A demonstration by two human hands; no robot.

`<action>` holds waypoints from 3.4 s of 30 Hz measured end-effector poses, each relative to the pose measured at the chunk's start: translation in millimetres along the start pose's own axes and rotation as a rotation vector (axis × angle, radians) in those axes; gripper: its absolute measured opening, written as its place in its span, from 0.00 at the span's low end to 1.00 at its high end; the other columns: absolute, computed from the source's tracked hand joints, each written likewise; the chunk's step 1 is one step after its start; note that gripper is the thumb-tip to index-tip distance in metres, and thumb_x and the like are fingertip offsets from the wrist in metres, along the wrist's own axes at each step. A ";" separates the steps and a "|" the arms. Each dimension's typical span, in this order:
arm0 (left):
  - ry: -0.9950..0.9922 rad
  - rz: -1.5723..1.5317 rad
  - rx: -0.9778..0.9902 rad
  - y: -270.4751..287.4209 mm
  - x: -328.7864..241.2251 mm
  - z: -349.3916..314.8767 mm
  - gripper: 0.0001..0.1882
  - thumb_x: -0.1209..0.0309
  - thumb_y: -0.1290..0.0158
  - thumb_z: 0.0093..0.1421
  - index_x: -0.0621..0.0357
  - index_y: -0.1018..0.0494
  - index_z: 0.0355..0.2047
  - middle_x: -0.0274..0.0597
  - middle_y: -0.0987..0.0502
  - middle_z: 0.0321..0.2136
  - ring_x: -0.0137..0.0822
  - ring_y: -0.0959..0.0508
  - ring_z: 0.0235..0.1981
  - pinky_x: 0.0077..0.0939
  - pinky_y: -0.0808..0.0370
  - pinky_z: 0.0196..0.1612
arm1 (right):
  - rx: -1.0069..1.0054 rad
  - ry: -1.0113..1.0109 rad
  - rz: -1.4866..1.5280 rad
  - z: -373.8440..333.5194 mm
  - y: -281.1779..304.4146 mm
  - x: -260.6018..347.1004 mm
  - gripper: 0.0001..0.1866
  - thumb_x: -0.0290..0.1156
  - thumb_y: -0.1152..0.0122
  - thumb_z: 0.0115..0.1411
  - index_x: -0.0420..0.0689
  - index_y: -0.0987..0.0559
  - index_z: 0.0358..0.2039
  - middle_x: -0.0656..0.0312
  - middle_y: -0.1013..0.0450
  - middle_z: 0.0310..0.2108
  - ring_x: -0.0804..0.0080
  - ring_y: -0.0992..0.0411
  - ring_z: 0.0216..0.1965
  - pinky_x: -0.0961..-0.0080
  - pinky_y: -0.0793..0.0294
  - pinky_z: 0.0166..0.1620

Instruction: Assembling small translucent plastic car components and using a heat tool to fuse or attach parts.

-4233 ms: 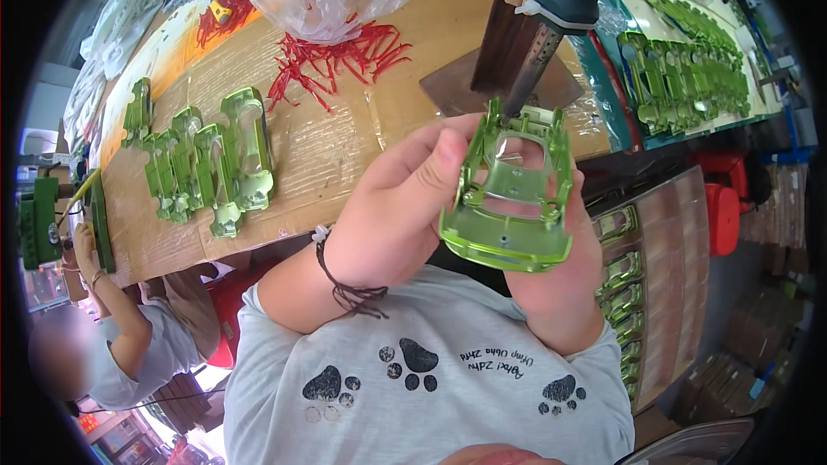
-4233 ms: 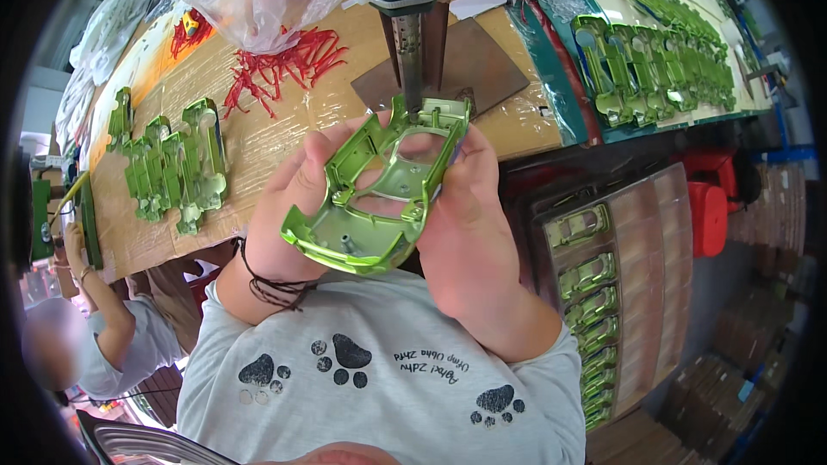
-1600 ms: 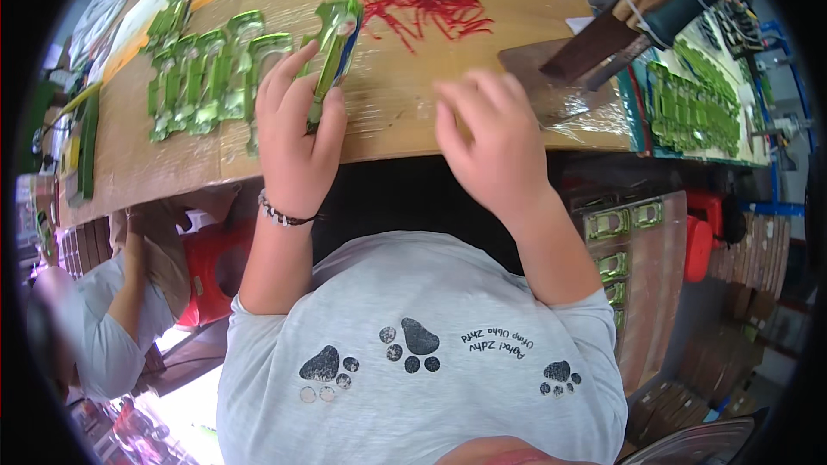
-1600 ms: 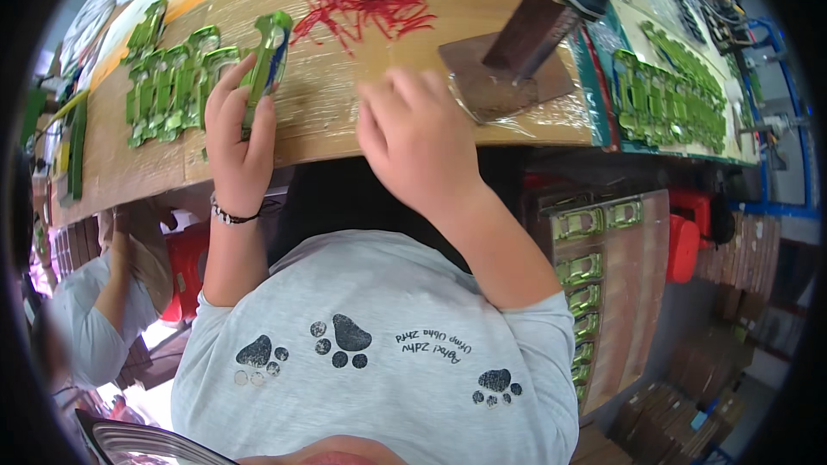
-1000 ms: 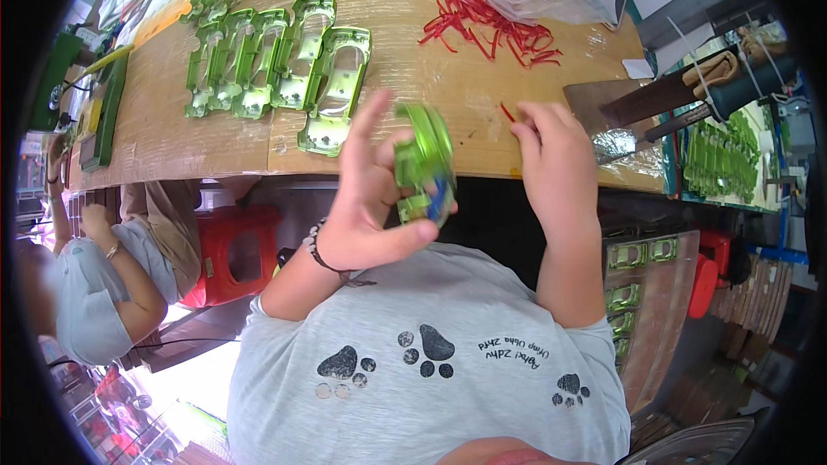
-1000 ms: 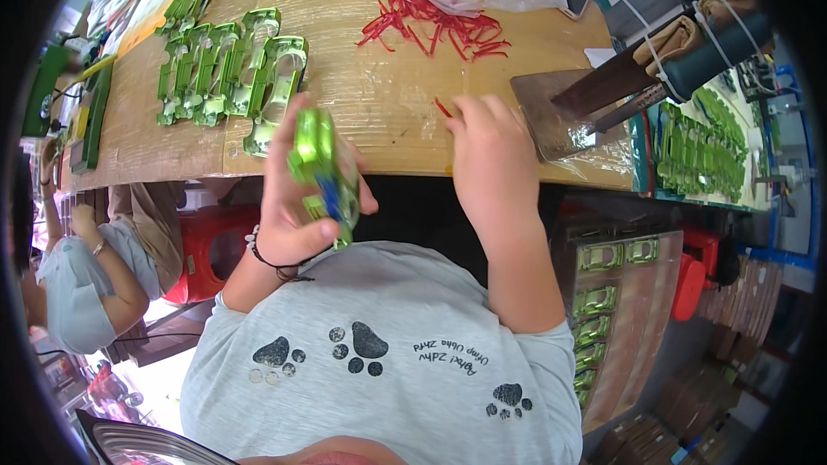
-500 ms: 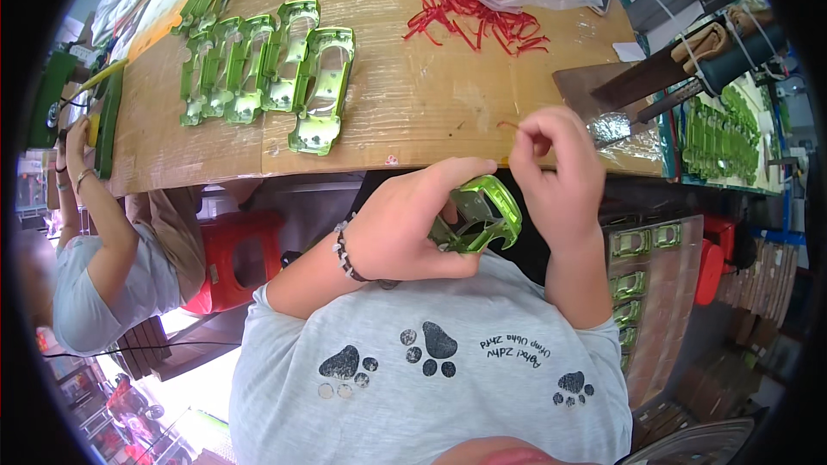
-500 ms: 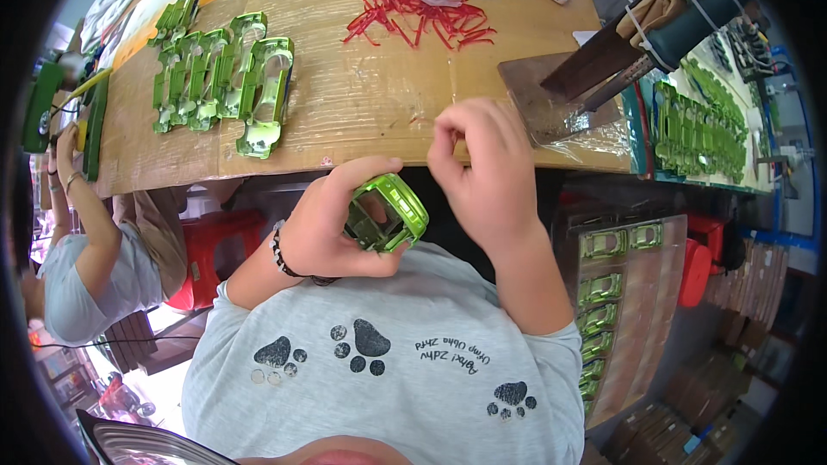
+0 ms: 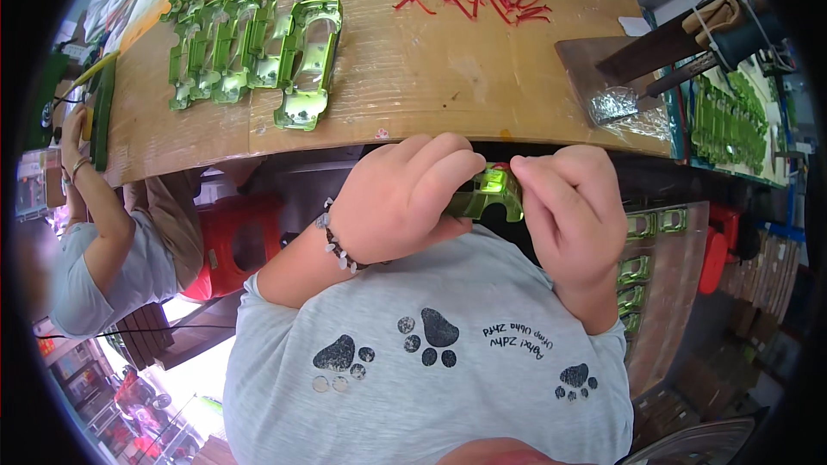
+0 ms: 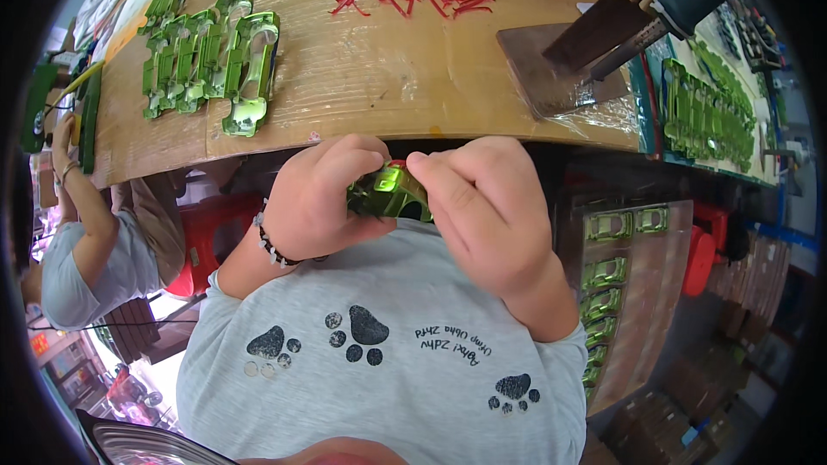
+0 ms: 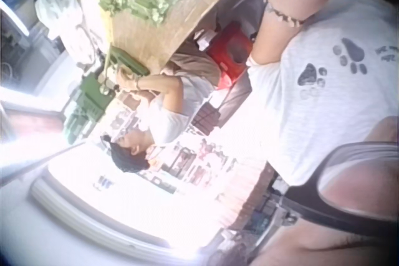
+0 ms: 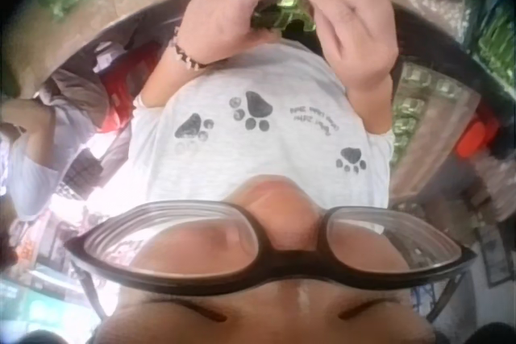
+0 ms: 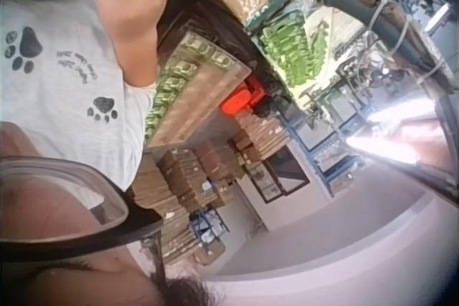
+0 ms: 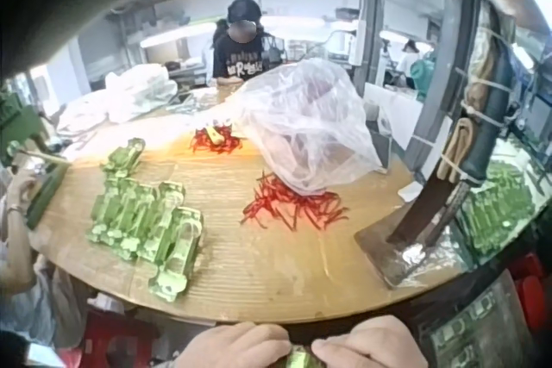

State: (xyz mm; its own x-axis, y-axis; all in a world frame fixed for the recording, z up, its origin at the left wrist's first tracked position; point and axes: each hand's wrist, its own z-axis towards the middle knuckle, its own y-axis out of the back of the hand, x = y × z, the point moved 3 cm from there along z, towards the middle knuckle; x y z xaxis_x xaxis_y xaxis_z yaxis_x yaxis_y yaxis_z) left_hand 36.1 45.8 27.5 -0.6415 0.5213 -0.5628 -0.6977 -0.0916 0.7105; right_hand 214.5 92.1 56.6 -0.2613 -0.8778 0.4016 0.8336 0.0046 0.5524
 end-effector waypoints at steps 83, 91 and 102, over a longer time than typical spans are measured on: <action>0.246 -1.117 0.594 -125.4 -1.6 23.1 0.39 0.82 0.39 0.47 0.54 0.46 0.57 0.36 0.34 0.44 0.21 0.31 0.31 0.18 0.30 0.31 | -0.364 -0.983 1.582 -142.1 3.2 -44.7 0.11 0.30 0.36 0.57 0.46 0.32 0.31 0.64 0.42 0.46 0.74 0.37 0.46 0.73 0.35 0.50; 0.552 -1.272 0.630 -128.5 -3.7 32.0 0.42 0.74 0.39 0.52 0.60 0.52 0.62 0.43 0.36 0.52 0.30 0.36 0.56 0.26 0.37 0.59 | -0.076 -0.595 0.638 -136.1 8.7 -43.0 0.49 0.40 0.19 0.40 0.48 0.48 0.53 0.55 0.49 0.55 0.63 0.41 0.55 0.65 0.38 0.57; 0.575 -1.003 0.823 -114.4 -26.5 56.8 0.50 0.60 0.39 0.55 0.66 0.61 0.65 0.49 0.39 0.55 0.33 0.36 0.56 0.27 0.35 0.57 | -0.062 -0.768 0.650 -136.4 24.8 -37.2 0.55 0.27 0.27 0.39 0.46 0.57 0.60 0.50 0.51 0.58 0.59 0.43 0.60 0.61 0.40 0.60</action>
State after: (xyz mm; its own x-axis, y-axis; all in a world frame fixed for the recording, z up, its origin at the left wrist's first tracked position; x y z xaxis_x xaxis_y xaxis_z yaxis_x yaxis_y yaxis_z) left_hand 151.0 90.7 -14.9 -0.1705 -0.3622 -0.9164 -0.6735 0.7217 -0.1599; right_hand 311.3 59.5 -44.2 0.0282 -0.1675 0.9855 0.9443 0.3279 0.0287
